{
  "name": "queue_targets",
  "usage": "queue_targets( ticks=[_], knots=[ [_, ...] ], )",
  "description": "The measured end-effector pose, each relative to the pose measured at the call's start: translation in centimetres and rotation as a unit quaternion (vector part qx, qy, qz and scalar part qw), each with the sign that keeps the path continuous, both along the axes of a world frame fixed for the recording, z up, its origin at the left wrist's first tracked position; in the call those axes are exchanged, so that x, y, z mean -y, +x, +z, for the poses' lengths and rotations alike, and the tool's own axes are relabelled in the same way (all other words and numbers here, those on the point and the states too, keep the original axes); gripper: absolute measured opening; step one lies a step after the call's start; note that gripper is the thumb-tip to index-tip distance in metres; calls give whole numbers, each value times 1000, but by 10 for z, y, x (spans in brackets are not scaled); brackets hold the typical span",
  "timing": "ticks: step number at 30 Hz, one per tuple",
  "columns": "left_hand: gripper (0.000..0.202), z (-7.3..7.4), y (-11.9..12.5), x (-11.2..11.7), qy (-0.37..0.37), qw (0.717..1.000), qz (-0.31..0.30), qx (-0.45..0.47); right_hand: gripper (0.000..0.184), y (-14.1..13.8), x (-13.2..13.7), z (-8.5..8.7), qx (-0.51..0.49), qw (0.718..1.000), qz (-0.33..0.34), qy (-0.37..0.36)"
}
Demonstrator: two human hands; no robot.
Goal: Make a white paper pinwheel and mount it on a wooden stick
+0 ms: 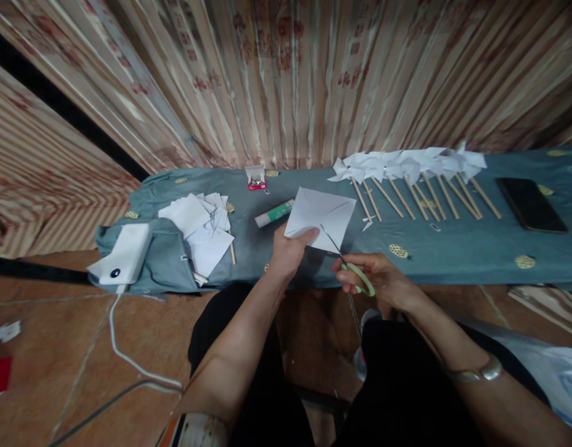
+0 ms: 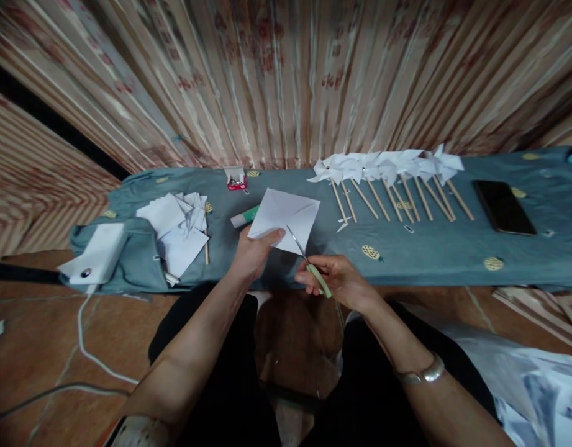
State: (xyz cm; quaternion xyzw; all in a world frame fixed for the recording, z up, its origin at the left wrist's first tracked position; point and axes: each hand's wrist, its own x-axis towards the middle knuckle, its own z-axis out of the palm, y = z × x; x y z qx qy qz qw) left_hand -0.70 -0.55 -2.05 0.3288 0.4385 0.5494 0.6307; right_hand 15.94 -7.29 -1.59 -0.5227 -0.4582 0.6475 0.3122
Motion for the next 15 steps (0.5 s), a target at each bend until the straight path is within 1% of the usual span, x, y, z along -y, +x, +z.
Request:
queue_targets(
  ticks=[7,15],
  knots=[
    [31,2,0,1,0,1000,-1,2,41,0,1,-1,7,1000,6,9],
    [29,1,0,1,0,1000,-4,-12,43,-2,1,2,6,1000,-6,5]
  ],
)
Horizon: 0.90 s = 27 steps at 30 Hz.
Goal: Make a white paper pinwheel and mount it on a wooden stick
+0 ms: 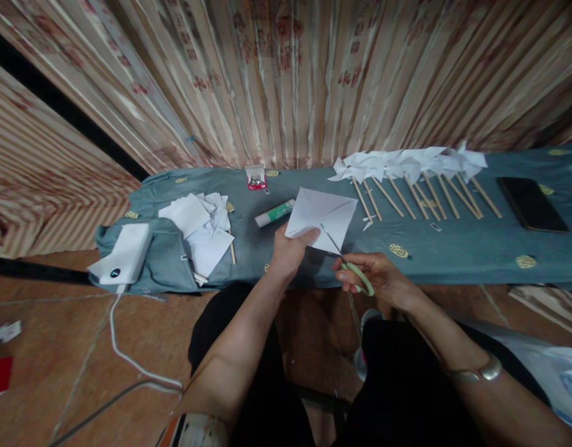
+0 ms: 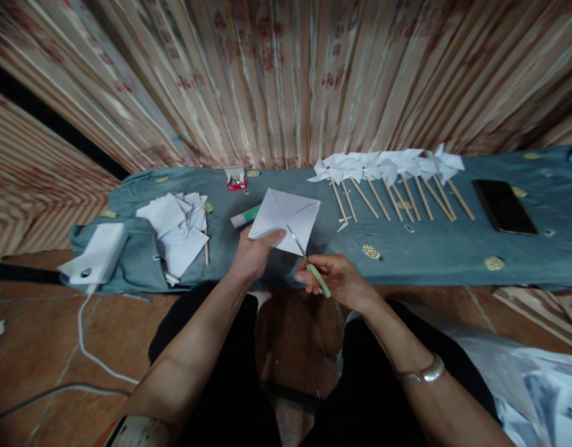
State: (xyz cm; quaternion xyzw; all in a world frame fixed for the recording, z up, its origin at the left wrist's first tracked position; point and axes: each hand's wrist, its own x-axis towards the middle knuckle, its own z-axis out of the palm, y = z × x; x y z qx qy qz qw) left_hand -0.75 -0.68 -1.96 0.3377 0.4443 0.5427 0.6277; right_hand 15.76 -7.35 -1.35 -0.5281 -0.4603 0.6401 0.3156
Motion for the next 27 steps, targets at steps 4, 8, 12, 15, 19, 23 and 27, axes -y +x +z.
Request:
queue_targets(
  ticks=[4,8,12,15,19,23,27],
  knots=[
    [30,0,0,0,-2,1000,4,-1,40,1,0,-3,-6,1000,2,0],
    [29,0,1,0,-1,1000,4,3,40,2,0,-4,-11,1000,4,2],
    [29,1,1,0,-4,1000,6,9,42,0,-1,1,-4,1000,-5,-9],
    [30,0,1,0,-3,1000,3,12,41,-1,-1,4,1,1000,-5,-5],
    [31,-1,1,-1,-1,1000,5,15,46,-4,0,4,14,1000,-3,-10],
    [33,-2,-1,-5,2,1000,13,22,50,2,3,-2,63,998,21,12],
    [35,-3,-6,-9,-3,999,36,28,41,22,3,-11,282,949,43,134]
  ],
)
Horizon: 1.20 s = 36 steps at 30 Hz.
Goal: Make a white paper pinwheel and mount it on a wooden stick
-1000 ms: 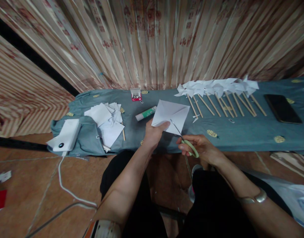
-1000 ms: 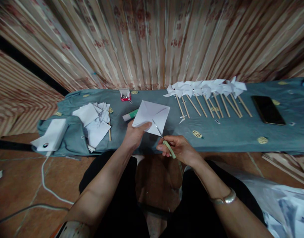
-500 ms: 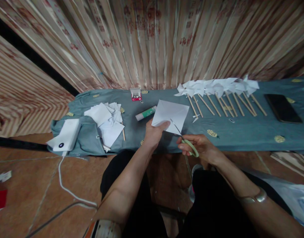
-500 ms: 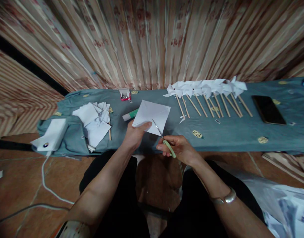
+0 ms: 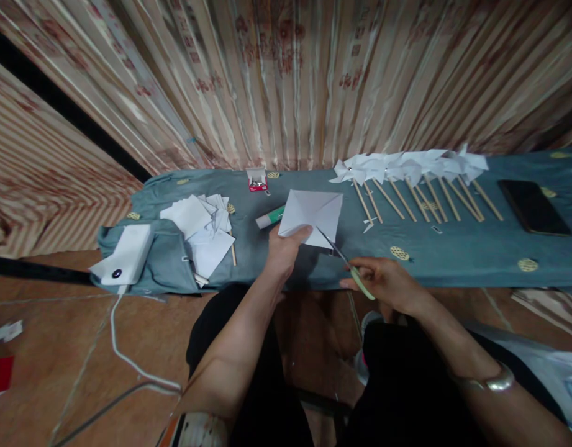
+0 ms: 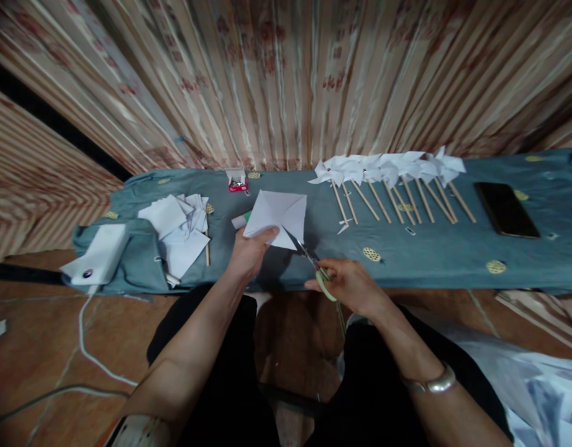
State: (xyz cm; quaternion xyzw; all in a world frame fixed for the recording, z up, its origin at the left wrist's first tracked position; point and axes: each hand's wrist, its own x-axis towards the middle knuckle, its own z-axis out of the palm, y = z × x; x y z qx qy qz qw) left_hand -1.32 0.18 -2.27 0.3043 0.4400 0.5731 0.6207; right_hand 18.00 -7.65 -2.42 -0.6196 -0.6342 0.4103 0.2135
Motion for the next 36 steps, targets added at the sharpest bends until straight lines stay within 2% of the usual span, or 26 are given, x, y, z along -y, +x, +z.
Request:
queue_targets(
  ticks=[2,4,8,11,14,16,22,27,31,36],
  knots=[
    [34,-2,-1,-1,-8,1000,4,-8,35,12,-2,-2,133,988,-13,73],
    [33,-6,-1,0,-16,1000,1,-24,35,22,-4,-2,248,963,-29,107],
    [25,-17,2,2,-23,996,-25,-84,38,30,-8,2,414,904,-38,96],
    [19,-26,4,4,-5,983,-73,-168,34,28,-12,6,483,869,-47,94],
    [16,-33,3,5,41,959,-112,-256,31,24,-20,8,504,857,-40,99],
    [19,-36,1,5,65,949,-118,-286,28,23,-25,8,512,852,-32,101],
    [56,-36,-11,0,120,938,-132,-297,29,23,-33,8,515,851,-1,101],
    [64,-33,-27,-3,86,944,-94,-306,30,20,-35,7,507,854,1,114],
    [56,-35,-41,-2,88,946,-77,-301,25,19,-38,5,485,867,-1,116],
    [35,-32,-58,0,146,907,-67,-389,29,18,-36,-2,466,873,-5,145]
  ],
)
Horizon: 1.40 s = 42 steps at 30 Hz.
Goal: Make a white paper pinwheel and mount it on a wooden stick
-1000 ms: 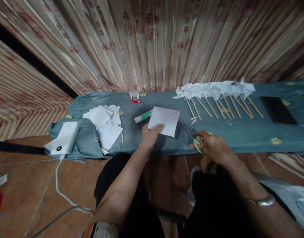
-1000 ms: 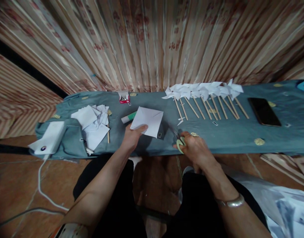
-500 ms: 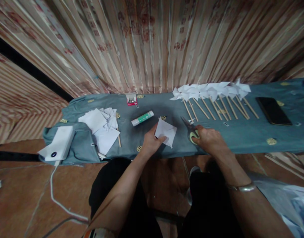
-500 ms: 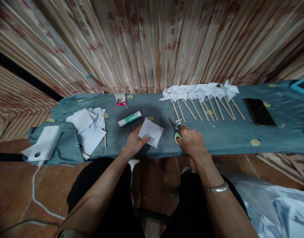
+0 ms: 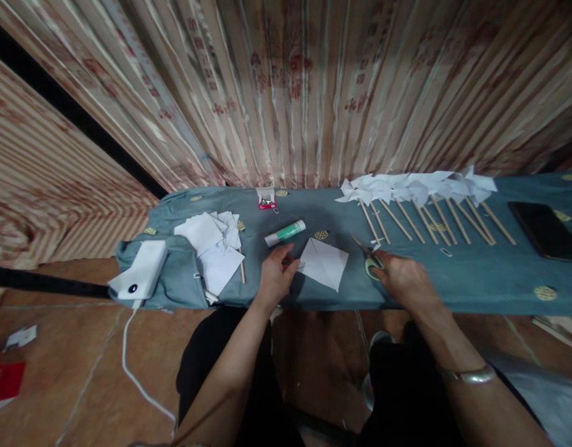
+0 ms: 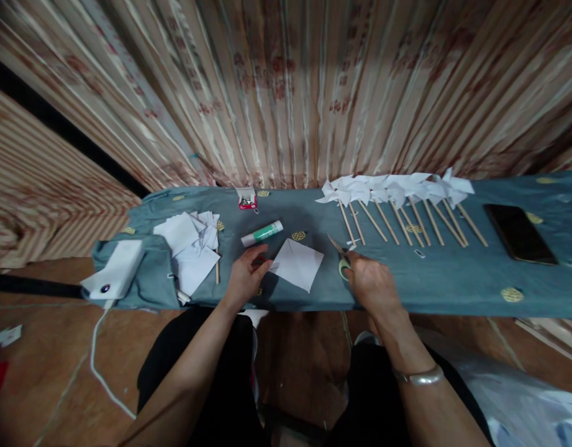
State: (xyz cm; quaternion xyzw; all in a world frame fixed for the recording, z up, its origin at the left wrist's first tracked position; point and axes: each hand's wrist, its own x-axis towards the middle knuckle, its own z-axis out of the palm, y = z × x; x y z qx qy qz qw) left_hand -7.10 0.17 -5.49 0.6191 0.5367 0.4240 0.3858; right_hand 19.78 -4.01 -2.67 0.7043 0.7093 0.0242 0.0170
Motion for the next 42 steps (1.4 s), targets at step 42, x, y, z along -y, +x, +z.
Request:
queue_targets(
  ticks=[42],
  knots=[
    [42,35,46,15,-281,891,-155,320,35,-65,-1,6,-820,553,-138,-54]
  ],
)
